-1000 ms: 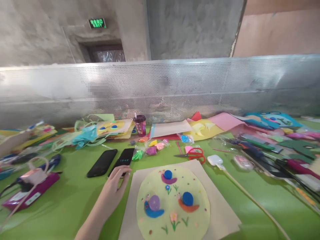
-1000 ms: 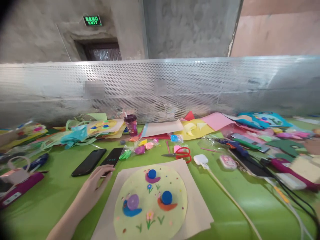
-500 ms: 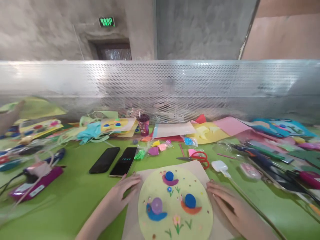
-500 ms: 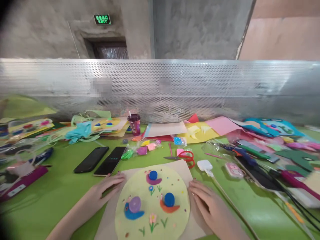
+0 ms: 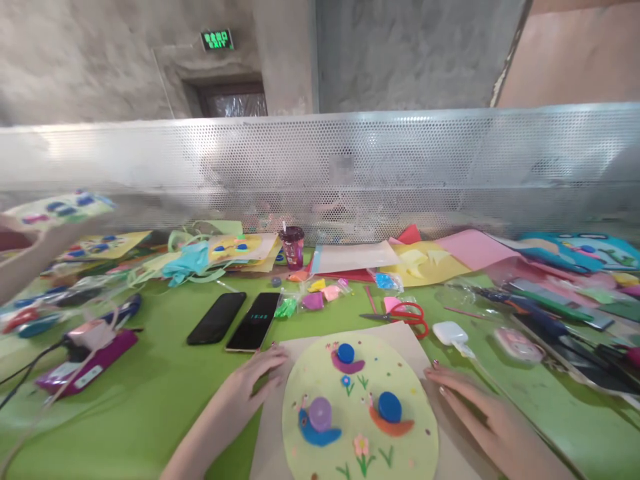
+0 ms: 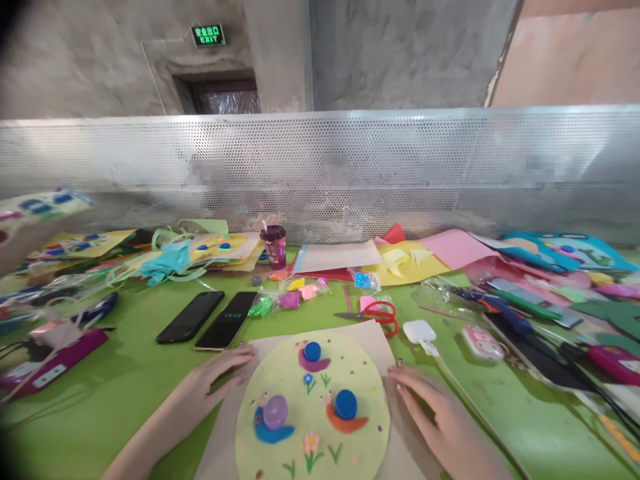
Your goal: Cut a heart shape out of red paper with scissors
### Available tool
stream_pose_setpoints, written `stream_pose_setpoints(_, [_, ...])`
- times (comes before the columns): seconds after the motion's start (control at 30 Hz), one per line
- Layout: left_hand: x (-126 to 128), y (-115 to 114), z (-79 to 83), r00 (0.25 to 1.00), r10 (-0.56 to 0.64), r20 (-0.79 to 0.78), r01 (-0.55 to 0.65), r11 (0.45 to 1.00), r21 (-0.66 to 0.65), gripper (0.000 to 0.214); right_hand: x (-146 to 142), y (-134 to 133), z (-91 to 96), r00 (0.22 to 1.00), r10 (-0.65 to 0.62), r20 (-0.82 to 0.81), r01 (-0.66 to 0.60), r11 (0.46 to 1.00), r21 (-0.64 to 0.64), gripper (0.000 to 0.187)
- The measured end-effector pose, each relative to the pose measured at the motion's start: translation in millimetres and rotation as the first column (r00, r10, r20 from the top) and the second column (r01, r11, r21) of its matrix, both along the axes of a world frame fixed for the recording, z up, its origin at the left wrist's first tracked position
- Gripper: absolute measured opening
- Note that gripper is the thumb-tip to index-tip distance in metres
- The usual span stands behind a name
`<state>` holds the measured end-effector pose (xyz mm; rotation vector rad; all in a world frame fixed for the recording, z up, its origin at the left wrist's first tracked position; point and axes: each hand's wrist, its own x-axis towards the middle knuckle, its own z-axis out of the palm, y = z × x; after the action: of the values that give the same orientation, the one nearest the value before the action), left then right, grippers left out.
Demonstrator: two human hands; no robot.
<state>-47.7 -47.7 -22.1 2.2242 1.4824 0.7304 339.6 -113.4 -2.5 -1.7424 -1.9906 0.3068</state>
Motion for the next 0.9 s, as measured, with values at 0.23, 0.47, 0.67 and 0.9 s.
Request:
stream_pose_setpoints(0.23, [-2.4, 0.3, -3.2, 1.000, 0.022, 0.010, -0.022, 0.999, -0.025, 0.037, -18.7, 12.9, 27.4, 0.970, 0.020, 0.241, -0.021, 1.000, 0.002, 0.037])
stream_pose_setpoints(0.47, [-3.6, 0.7, -6.4, 0.999, 0.052, 0.010, -0.051, 0.997, -0.064, 0.038, -37.2, 25.9, 32.7, 0.942, 0.181, 0.283, -0.166, 0.983, -0.077, 0.052])
stream_pose_setpoints(0.67, [-4.3, 1.4, -8.2, 0.998, 0.059, 0.004, -0.058, 0.996, -0.071, 0.036, -18.6, 21.5, 19.0, 0.904, -0.106, 0.414, 0.090, 0.994, 0.058, 0.057])
stream_pose_setpoints(0.9, [0.0, 0.7, 0.2, 0.999, 0.047, -0.022, -0.048, 0.996, -0.072, 0.033, -27.9, 19.9, 13.3, 0.937, 0.003, 0.349, 0.002, 1.000, -0.014, 0.052])
